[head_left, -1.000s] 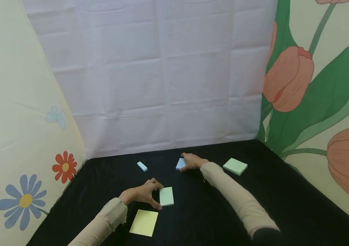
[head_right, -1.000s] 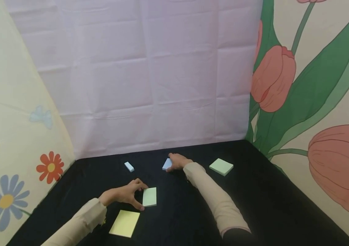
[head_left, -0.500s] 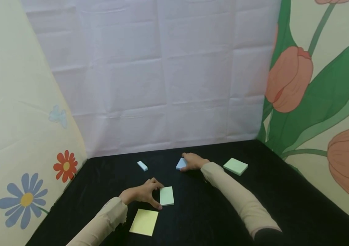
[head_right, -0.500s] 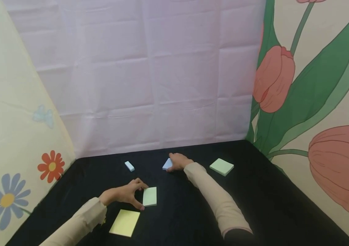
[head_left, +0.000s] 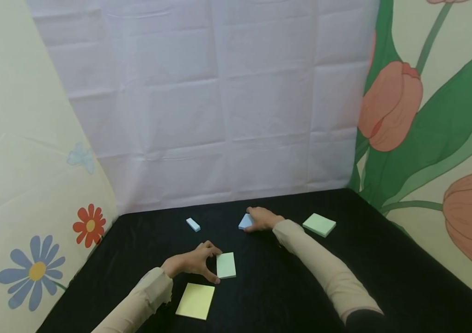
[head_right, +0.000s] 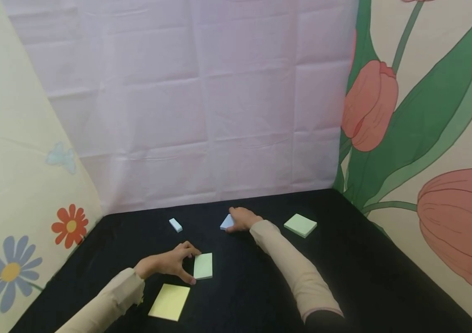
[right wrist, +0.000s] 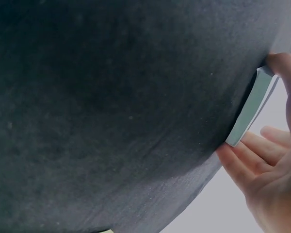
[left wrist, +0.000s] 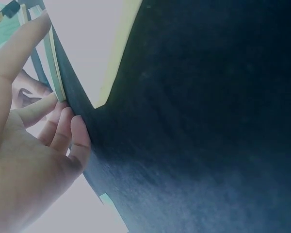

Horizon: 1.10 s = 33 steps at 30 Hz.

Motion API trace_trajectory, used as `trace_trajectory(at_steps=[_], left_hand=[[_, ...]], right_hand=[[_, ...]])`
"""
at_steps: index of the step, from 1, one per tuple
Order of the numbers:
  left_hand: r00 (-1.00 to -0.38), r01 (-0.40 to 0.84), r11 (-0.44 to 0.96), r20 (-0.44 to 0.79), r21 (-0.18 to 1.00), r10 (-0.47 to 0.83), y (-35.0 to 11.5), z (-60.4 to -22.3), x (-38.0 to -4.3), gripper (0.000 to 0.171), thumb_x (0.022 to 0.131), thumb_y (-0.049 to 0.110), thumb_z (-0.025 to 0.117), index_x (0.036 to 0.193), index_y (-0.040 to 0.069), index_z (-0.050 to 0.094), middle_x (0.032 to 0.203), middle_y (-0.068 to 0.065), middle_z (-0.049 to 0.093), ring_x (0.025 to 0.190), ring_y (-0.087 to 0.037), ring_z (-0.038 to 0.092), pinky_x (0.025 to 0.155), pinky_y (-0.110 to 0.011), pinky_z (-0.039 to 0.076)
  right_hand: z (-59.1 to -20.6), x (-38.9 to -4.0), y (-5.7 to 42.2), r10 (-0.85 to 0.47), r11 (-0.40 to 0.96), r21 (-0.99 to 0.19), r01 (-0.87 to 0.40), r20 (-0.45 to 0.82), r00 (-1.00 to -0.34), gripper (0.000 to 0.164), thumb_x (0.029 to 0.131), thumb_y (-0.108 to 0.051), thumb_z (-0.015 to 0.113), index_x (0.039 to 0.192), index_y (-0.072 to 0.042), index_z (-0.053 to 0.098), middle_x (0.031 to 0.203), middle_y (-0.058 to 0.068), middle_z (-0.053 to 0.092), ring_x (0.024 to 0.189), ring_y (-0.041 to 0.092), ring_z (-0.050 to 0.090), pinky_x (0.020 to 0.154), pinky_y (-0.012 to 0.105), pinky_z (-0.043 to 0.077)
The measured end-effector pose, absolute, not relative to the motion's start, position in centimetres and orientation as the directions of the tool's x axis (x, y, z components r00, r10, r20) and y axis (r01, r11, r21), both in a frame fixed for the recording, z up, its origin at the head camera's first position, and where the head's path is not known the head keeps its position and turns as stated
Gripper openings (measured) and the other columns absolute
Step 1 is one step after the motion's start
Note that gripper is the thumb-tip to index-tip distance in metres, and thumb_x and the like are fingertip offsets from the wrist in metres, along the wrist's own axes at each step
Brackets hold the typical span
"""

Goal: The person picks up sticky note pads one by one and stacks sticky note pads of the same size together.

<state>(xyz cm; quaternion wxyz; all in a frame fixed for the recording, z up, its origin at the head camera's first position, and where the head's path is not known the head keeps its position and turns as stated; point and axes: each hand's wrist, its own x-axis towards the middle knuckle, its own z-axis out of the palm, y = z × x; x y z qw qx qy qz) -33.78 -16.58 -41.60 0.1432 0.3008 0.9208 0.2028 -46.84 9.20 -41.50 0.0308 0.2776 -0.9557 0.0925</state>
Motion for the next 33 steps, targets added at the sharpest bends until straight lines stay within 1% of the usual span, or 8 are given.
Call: trace_trajectory(at_steps=[12, 19, 29, 33], left_hand=[[-0.773, 0.5, 0.731, -0.141, 0.464, 0.618, -16.6, -41.6, -33.8, 0.074, 0.063, 0.042, 0.077, 0.124, 0.014, 0.046, 0.112, 0.003, 0.034, 0.105, -0.02, 0.037, 0.08, -0.036, 0.038], [-0.788, 0.482, 0.747, -0.146, 0.457, 0.598, -16.7, -41.7, -33.8, 0.074, 0.062, 0.043, 0.077, 0.124, 0.017, 0.046, 0.111, 0.005, 0.034, 0.104, -0.019, 0.037, 0.08, -0.035, 0.038], [-0.792, 0.473, 0.748, -0.146, 0.465, 0.592, -16.7, -41.9, -33.9, 0.073, 0.062, 0.044, 0.076, 0.124, 0.019, 0.047, 0.111, 0.006, 0.034, 0.104, -0.019, 0.036, 0.081, -0.037, 0.038], [-0.794, 0.475, 0.749, -0.143, 0.461, 0.591, -16.7, -42.0, -34.0, 0.072, 0.063, 0.045, 0.076, 0.124, 0.02, 0.046, 0.111, 0.006, 0.034, 0.105, -0.019, 0.036, 0.081, -0.038, 0.038]], right_hand=[[-41.5, -46.5, 9.4, -0.529, 0.824, -0.168, -0.541, 0.117, -0.841, 0.069, 0.072, -0.047, 0.067, 0.12, -0.001, 0.045, 0.104, 0.009, 0.054, 0.083, 0.016, 0.049, 0.072, 0.031, 0.041], [-41.5, -46.3, 9.3, -0.53, 0.823, -0.172, -0.542, 0.111, -0.841, 0.069, 0.072, -0.048, 0.066, 0.12, -0.002, 0.045, 0.104, 0.008, 0.054, 0.082, 0.014, 0.049, 0.071, 0.03, 0.041], [-41.1, -45.7, 9.5, -0.544, 0.813, -0.173, -0.556, 0.113, -0.831, 0.07, 0.072, -0.048, 0.066, 0.122, -0.003, 0.044, 0.107, 0.007, 0.053, 0.084, 0.014, 0.049, 0.073, 0.03, 0.041], [-41.1, -45.7, 9.5, -0.553, 0.807, -0.171, -0.565, 0.115, -0.825, 0.071, 0.072, -0.048, 0.065, 0.122, -0.002, 0.044, 0.107, 0.008, 0.053, 0.084, 0.014, 0.049, 0.073, 0.031, 0.041]])
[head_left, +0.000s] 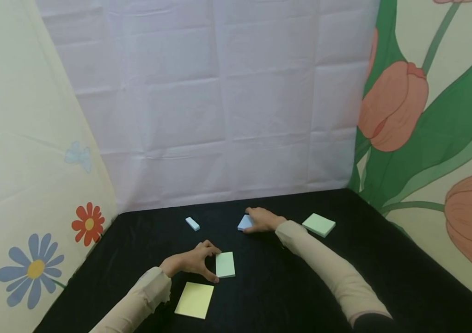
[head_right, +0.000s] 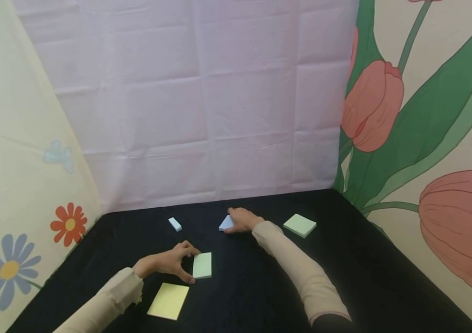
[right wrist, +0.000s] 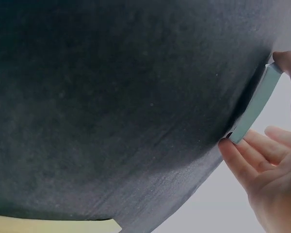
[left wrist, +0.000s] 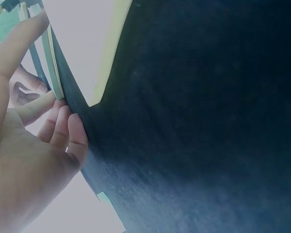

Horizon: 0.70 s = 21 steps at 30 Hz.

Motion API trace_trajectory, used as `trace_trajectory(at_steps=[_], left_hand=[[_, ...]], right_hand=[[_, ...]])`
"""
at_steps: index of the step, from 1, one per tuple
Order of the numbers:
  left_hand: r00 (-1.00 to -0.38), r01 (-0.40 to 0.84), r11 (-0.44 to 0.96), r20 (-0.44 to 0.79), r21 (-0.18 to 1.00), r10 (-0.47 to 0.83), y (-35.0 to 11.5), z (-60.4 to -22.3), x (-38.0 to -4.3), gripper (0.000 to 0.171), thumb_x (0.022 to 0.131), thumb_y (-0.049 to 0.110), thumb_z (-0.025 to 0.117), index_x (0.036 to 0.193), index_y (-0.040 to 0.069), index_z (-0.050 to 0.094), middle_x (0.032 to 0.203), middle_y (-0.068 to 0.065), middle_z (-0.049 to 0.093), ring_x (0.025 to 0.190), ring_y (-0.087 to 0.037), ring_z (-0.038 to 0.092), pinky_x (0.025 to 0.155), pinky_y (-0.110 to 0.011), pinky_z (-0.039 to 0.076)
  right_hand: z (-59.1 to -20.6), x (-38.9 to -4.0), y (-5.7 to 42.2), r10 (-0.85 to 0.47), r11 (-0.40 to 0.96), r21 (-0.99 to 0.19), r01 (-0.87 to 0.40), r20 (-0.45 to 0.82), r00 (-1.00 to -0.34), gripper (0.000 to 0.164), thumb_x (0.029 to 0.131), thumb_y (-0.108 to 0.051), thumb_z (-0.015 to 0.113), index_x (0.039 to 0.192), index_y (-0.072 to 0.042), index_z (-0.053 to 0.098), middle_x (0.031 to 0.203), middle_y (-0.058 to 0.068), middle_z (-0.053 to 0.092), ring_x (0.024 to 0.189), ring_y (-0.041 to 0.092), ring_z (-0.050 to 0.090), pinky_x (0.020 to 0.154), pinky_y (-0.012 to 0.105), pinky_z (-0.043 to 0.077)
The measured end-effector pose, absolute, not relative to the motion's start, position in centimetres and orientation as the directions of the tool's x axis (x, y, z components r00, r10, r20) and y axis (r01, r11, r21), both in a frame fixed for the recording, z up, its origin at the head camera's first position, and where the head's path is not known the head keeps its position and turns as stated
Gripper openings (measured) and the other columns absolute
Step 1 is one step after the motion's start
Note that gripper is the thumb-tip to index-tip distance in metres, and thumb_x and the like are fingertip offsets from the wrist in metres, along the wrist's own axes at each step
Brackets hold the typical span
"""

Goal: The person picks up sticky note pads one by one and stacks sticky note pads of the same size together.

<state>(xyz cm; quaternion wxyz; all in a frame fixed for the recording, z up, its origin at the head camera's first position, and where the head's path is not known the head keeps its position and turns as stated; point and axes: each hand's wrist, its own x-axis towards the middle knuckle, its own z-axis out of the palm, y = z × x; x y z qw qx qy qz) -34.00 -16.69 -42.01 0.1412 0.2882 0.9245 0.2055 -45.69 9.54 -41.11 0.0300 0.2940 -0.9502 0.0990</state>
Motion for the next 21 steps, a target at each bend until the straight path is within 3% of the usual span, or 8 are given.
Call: trace_trajectory(at_steps=[21], left_hand=[[-0.795, 0.483, 0.75, -0.133, 0.452, 0.592, -16.58, -41.74, -33.64, 0.073, 0.062, 0.044, 0.076, 0.124, 0.019, 0.047, 0.111, 0.005, 0.034, 0.105, -0.019, 0.035, 0.082, -0.038, 0.037]], right_hand=[[-41.06, -44.8, 9.69, -0.606, 0.77, -0.165, -0.616, 0.114, -0.788, 0.072, 0.073, -0.05, 0.064, 0.124, -0.003, 0.043, 0.11, 0.01, 0.053, 0.085, 0.015, 0.05, 0.071, 0.031, 0.041]])
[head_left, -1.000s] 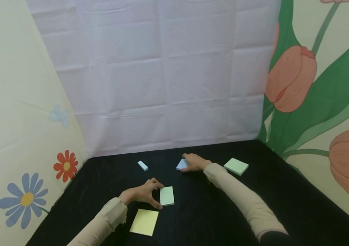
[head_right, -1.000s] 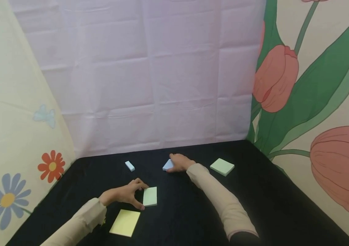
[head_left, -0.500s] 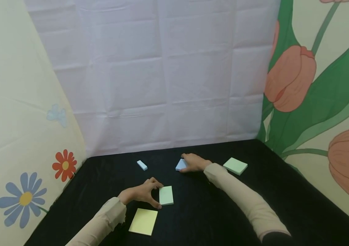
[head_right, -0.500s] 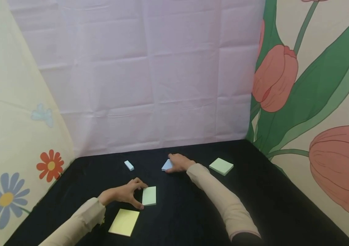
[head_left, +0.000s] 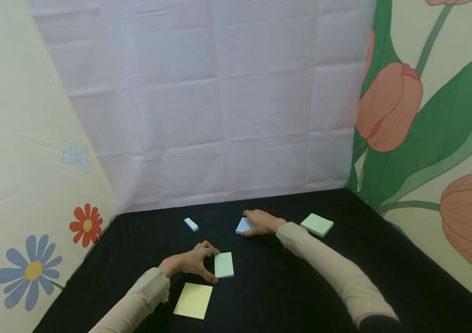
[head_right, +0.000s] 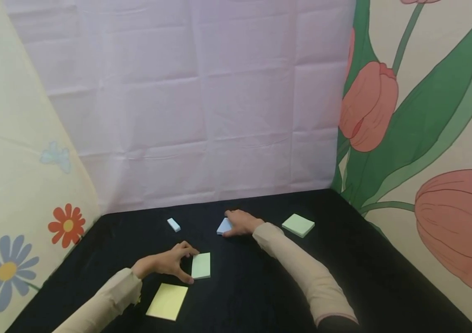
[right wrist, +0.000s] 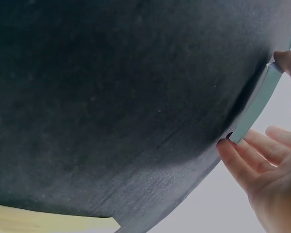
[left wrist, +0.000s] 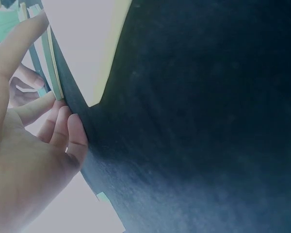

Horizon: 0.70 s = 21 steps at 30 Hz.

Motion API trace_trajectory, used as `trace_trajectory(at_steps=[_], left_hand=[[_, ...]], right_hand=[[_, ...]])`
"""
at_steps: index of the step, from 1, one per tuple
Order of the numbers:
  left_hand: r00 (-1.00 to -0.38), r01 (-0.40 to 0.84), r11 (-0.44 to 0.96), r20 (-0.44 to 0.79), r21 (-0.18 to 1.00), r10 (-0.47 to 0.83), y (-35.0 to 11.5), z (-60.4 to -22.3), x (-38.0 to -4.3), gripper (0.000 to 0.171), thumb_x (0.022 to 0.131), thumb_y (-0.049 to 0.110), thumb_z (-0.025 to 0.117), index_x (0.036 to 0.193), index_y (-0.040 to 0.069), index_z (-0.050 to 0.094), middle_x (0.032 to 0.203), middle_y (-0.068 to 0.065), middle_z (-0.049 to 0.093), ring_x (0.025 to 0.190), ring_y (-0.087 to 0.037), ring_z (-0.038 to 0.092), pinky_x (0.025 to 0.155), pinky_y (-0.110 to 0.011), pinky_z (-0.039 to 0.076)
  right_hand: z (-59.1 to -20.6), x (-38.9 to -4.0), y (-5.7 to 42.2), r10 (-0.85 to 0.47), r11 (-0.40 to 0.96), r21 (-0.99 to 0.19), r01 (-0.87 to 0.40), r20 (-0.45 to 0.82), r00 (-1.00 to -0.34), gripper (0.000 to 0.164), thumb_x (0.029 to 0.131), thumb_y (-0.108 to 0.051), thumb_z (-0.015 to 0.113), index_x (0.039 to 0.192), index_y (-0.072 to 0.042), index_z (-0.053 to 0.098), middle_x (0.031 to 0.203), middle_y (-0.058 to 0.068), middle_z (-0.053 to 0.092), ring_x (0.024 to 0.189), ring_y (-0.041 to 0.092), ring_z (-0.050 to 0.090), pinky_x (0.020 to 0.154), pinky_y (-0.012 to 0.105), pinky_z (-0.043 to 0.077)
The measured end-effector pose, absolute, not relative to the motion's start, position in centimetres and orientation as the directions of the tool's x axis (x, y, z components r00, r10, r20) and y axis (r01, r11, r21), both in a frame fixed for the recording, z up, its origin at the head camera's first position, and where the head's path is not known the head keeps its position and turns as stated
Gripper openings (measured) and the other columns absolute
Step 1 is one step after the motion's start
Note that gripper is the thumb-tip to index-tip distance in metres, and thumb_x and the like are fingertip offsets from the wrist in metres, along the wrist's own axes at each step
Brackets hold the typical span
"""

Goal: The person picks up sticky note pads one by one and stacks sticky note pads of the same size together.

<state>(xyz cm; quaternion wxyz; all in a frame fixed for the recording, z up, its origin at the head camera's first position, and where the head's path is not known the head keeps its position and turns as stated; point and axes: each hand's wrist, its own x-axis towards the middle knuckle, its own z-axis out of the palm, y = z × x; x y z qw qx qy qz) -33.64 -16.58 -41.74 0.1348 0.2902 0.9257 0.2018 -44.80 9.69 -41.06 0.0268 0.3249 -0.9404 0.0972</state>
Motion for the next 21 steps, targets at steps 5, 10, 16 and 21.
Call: trace_trajectory(at_steps=[5, 10, 16, 21], left_hand=[[-0.791, 0.478, 0.746, -0.142, 0.463, 0.595, -16.68, -41.85, -33.75, 0.072, 0.063, 0.043, 0.076, 0.124, 0.018, 0.047, 0.111, 0.005, 0.034, 0.104, -0.019, 0.035, 0.082, -0.038, 0.037], [-0.79, 0.476, 0.744, -0.143, 0.469, 0.596, -16.85, -41.93, -33.87, 0.072, 0.063, 0.043, 0.076, 0.124, 0.019, 0.046, 0.111, 0.006, 0.033, 0.104, -0.019, 0.035, 0.081, -0.037, 0.037], [-0.788, 0.484, 0.741, -0.136, 0.465, 0.6, -16.96, -42.04, -33.98, 0.073, 0.063, 0.044, 0.076, 0.124, 0.019, 0.046, 0.111, 0.005, 0.034, 0.104, -0.018, 0.035, 0.081, -0.037, 0.037], [-0.789, 0.482, 0.74, -0.134, 0.47, 0.599, -16.96, -42.01, -33.96, 0.073, 0.062, 0.043, 0.076, 0.124, 0.018, 0.047, 0.111, 0.005, 0.034, 0.104, -0.019, 0.035, 0.081, -0.037, 0.037]], right_hand=[[-41.11, -44.59, 9.72, -0.613, 0.769, -0.152, -0.621, 0.101, -0.784, 0.074, 0.073, -0.051, 0.063, 0.126, -0.004, 0.043, 0.108, 0.008, 0.053, 0.084, 0.014, 0.049, 0.07, 0.031, 0.041], [-41.04, -44.45, 9.77, -0.614, 0.772, -0.13, -0.622, 0.099, -0.783, 0.074, 0.073, -0.053, 0.062, 0.126, -0.005, 0.042, 0.109, 0.006, 0.052, 0.086, 0.014, 0.048, 0.072, 0.03, 0.04], [-40.82, -43.97, 9.86, -0.617, 0.769, -0.139, -0.624, 0.092, -0.782, 0.073, 0.073, -0.051, 0.064, 0.125, -0.005, 0.043, 0.108, 0.007, 0.052, 0.087, 0.015, 0.048, 0.074, 0.032, 0.04], [-40.86, -43.77, 9.97, -0.627, 0.764, -0.121, -0.634, 0.096, -0.773, 0.073, 0.074, -0.052, 0.062, 0.126, -0.005, 0.042, 0.109, 0.007, 0.052, 0.088, 0.014, 0.048, 0.074, 0.031, 0.04]])
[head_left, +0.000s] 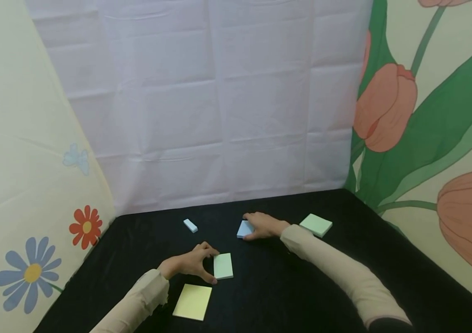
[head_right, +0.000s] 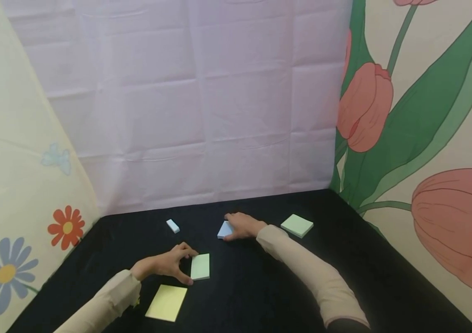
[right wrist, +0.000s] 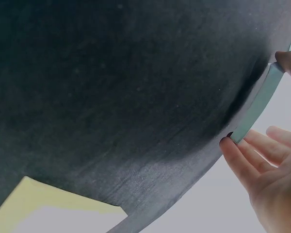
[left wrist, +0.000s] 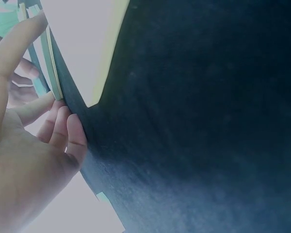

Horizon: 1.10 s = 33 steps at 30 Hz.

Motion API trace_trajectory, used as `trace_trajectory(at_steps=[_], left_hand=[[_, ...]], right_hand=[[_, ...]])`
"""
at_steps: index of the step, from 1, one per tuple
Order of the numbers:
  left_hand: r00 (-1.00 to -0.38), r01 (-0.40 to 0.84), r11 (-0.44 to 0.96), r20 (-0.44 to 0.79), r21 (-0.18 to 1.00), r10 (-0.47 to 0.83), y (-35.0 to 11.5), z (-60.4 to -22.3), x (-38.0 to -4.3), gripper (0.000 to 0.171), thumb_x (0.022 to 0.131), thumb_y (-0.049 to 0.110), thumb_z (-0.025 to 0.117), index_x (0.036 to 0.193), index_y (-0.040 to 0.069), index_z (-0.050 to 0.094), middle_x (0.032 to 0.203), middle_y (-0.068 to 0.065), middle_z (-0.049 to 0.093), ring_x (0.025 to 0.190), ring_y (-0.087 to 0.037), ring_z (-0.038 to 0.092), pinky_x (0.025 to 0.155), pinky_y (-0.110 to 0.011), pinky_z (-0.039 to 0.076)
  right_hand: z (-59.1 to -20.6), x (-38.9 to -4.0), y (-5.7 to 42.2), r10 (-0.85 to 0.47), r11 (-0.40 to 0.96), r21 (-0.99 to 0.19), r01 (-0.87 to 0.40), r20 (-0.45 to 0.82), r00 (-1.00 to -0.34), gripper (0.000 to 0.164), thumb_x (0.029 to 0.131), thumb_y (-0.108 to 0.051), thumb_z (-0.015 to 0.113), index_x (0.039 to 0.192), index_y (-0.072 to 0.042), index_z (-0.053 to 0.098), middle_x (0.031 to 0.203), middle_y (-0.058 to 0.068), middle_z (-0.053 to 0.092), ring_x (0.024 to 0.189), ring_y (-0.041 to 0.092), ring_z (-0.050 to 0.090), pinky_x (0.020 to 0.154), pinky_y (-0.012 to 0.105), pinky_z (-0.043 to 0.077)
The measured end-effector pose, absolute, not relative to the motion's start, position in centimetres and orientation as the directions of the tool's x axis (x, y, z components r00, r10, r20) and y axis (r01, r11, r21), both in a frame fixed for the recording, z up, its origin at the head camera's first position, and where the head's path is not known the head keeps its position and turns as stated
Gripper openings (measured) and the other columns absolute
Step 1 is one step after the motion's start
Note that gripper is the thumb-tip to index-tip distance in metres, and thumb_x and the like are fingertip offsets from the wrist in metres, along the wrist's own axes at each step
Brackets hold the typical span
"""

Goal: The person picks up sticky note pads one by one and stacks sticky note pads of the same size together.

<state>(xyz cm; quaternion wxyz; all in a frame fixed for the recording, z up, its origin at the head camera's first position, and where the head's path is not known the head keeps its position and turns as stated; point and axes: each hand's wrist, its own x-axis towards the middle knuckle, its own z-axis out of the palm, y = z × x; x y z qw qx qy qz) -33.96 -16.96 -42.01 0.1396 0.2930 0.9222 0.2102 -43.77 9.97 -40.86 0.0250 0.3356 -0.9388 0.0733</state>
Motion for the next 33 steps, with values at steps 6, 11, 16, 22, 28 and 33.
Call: trace_trajectory(at_steps=[6, 11, 16, 22, 28, 33], left_hand=[[-0.794, 0.476, 0.746, -0.138, 0.466, 0.592, -16.9, -42.0, -33.9, 0.073, 0.063, 0.043, 0.076, 0.124, 0.018, 0.046, 0.111, 0.005, 0.034, 0.104, -0.019, 0.035, 0.081, -0.038, 0.037], [-0.79, 0.482, 0.743, -0.136, 0.464, 0.597, -16.9, -41.8, -33.8, 0.073, 0.063, 0.043, 0.076, 0.124, 0.018, 0.046, 0.111, 0.005, 0.034, 0.104, -0.019, 0.035, 0.081, -0.038, 0.037], [-0.788, 0.482, 0.74, -0.137, 0.47, 0.6, -17.0, -42.0, -33.9, 0.073, 0.063, 0.043, 0.076, 0.124, 0.018, 0.046, 0.11, 0.005, 0.033, 0.105, -0.02, 0.035, 0.081, -0.038, 0.037], [-0.788, 0.481, 0.74, -0.138, 0.47, 0.6, -16.9, -41.9, -34.0, 0.073, 0.063, 0.043, 0.076, 0.125, 0.017, 0.046, 0.11, 0.006, 0.034, 0.105, -0.02, 0.036, 0.082, -0.038, 0.037], [-0.792, 0.469, 0.742, -0.143, 0.478, 0.593, -16.9, -42.0, -34.0, 0.073, 0.063, 0.043, 0.076, 0.125, 0.018, 0.046, 0.11, 0.006, 0.033, 0.106, -0.02, 0.036, 0.082, -0.039, 0.037], [-0.79, 0.47, 0.741, -0.145, 0.479, 0.596, -16.9, -41.9, -33.9, 0.073, 0.063, 0.042, 0.076, 0.125, 0.017, 0.046, 0.11, 0.005, 0.033, 0.106, -0.021, 0.036, 0.082, -0.04, 0.037]], right_hand=[[-40.8, -43.3, 9.9, -0.666, 0.732, -0.104, -0.674, 0.105, -0.739, 0.074, 0.074, -0.053, 0.061, 0.126, -0.004, 0.042, 0.108, 0.006, 0.052, 0.087, 0.014, 0.048, 0.073, 0.03, 0.04], [-40.8, -42.7, 9.6, -0.681, 0.716, -0.11, -0.689, 0.103, -0.725, 0.073, 0.074, -0.053, 0.061, 0.126, -0.005, 0.042, 0.109, 0.006, 0.052, 0.087, 0.013, 0.048, 0.073, 0.029, 0.04], [-41.0, -42.4, 9.4, -0.686, 0.716, -0.095, -0.691, 0.089, -0.723, 0.074, 0.075, -0.056, 0.058, 0.128, -0.007, 0.04, 0.111, 0.005, 0.051, 0.089, 0.012, 0.047, 0.074, 0.028, 0.04], [-41.1, -42.2, 9.4, -0.688, 0.712, -0.099, -0.695, 0.096, -0.719, 0.074, 0.075, -0.055, 0.058, 0.128, -0.006, 0.04, 0.109, 0.005, 0.052, 0.087, 0.012, 0.047, 0.073, 0.029, 0.04], [-41.1, -42.0, 9.4, -0.693, 0.705, -0.108, -0.701, 0.101, -0.714, 0.074, 0.075, -0.054, 0.059, 0.127, -0.005, 0.041, 0.109, 0.005, 0.052, 0.087, 0.012, 0.047, 0.073, 0.029, 0.04], [-41.2, -41.9, 9.5, -0.698, 0.7, -0.101, -0.707, 0.109, -0.708, 0.074, 0.075, -0.055, 0.058, 0.128, -0.005, 0.041, 0.109, 0.005, 0.052, 0.086, 0.012, 0.047, 0.073, 0.028, 0.04]])
